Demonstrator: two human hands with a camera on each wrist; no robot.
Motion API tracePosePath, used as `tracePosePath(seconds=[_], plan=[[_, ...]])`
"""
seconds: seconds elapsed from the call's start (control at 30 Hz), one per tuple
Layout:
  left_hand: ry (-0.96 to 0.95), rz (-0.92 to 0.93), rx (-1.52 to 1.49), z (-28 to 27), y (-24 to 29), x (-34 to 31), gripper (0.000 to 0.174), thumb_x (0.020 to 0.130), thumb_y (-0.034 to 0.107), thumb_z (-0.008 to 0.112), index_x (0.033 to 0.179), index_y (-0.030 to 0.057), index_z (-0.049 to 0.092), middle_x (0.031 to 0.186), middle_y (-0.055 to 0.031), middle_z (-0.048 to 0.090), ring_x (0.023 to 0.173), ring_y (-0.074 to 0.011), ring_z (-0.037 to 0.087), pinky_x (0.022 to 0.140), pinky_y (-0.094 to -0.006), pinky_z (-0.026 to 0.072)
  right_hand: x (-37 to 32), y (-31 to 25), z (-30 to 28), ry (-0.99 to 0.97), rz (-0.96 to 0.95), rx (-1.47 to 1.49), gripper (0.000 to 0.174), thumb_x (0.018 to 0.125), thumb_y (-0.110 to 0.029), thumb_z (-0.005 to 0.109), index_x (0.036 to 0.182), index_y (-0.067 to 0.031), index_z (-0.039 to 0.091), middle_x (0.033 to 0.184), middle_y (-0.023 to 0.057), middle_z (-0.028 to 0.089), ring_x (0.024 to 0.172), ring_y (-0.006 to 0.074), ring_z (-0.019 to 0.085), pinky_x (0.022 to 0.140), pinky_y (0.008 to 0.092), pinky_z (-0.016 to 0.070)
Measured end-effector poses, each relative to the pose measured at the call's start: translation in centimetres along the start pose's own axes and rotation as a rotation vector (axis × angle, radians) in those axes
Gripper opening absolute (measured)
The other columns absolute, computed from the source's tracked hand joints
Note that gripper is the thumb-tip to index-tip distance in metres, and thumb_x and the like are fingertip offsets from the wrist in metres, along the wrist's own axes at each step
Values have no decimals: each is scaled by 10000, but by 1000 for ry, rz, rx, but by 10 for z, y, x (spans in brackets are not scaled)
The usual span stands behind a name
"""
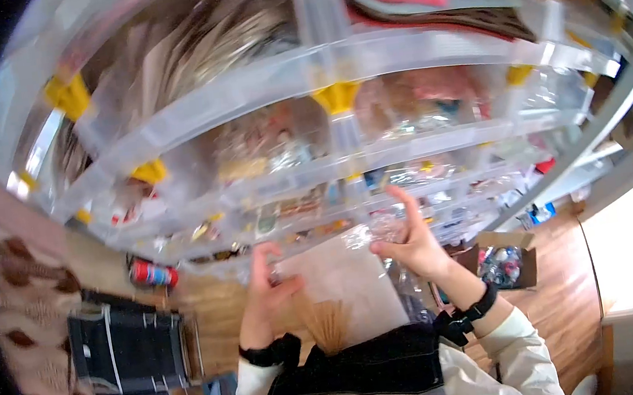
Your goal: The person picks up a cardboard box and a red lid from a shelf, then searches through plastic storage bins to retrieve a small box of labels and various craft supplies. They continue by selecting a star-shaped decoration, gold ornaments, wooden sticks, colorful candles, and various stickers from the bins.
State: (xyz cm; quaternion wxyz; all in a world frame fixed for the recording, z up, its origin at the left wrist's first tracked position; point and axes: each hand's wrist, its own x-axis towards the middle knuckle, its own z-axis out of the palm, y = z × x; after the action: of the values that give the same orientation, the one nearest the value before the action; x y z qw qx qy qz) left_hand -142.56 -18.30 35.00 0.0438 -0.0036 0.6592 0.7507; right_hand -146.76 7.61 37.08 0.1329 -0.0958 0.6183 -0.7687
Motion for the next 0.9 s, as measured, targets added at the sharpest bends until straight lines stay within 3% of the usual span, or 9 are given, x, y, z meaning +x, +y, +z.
tracePosePath(seconds=[0.07, 0.2, 0.3, 0.47, 0.53, 0.57, 0.63, 0.73, 0.9], plan=[[-50, 80, -45, 15, 21, 2, 516, 707, 80, 726, 1104, 74, 396, 812, -9, 518, 678, -71, 534, 541, -208, 432, 2, 7, -7, -123, 170, 396, 509, 846, -78, 569, 1296, -78, 331, 1009, 35, 560, 935, 84, 524, 797, 243, 440], [-115, 140, -101, 20, 31, 11, 758, 696, 138, 749, 1293, 47, 290, 1179, -80, 445, 933, -130, 540, 731, -239, 473, 0, 23, -23, -208, 262, 418, 348, 901, -155, 495, 1229, -50, 442, 999, 5, 562, 929, 67, 503, 819, 235, 412], [-118, 136, -136, 32, 44, 15, 719, 718, 136, 730, 1299, 23, 320, 1248, -83, 405, 1031, -135, 493, 779, -251, 455, -7, -1, -28, -38, 111, -59, 279, 915, -147, 468, 1167, -38, 515, 960, -13, 557, 847, 52, 480, 772, 205, 397], [-191, 105, -159, 27, 15, 26, 527, 760, 103, 685, 1215, -9, 446, 1214, -54, 481, 988, -117, 514, 801, -238, 435, -8, -1, -31, 10, 41, 162, 258, 902, -77, 454, 1141, -15, 526, 1013, 25, 577, 860, 88, 534, 724, 228, 443], [-214, 4, -11, 20, 2, 26, 340, 761, 65, 656, 1084, 9, 565, 1024, -52, 612, 892, -166, 591, 822, -274, 450, -11, -10, -30, 34, -39, -150, 155, 889, -91, 471, 956, -32, 597, 702, -40, 544, 595, 25, 459, 508, 184, 359], [-209, 6, -14, 20, -1, 27, 340, 761, 65, 656, 1084, 9, 565, 1024, -52, 612, 892, -166, 591, 822, -274, 450, -16, -12, -31, 26, -131, -313, 145, 826, 0, 476, 843, -7, 620, 733, 24, 599, 682, 112, 563, 604, 234, 448], [-139, 634, 417, 22, -2, 30, 155, 735, 24, 630, 888, 40, 655, 841, -70, 657, 831, -229, 634, 840, -335, 469, -15, -21, -29, -137, -346, -404, 203, 741, 56, 471, 834, -20, 634, 809, 53, 620, 786, 170, 587, 725, 274, 448], [-60, 988, 694, 21, 10, 25, 115, 704, 16, 618, 791, 66, 675, 829, -99, 654, 873, -258, 629, 845, -402, 476, -15, -40, -19, -321, -656, -601, 253, 564, 89, 497, 712, -47, 650, 860, 79, 639, 906, 277, 605, 922, 396, 402], [13, 1119, 816, 25, 28, 2, 108, 687, 9, 632, 777, 54, 670, 821, -85, 656, 831, -239, 637, 815, -405, 495, -17, -46, -17, -356, -781, -706, 214, 569, 22, 535, 705, -91, 656, 848, 40, 647, 955, 240, 593, 990, 468, 308]])
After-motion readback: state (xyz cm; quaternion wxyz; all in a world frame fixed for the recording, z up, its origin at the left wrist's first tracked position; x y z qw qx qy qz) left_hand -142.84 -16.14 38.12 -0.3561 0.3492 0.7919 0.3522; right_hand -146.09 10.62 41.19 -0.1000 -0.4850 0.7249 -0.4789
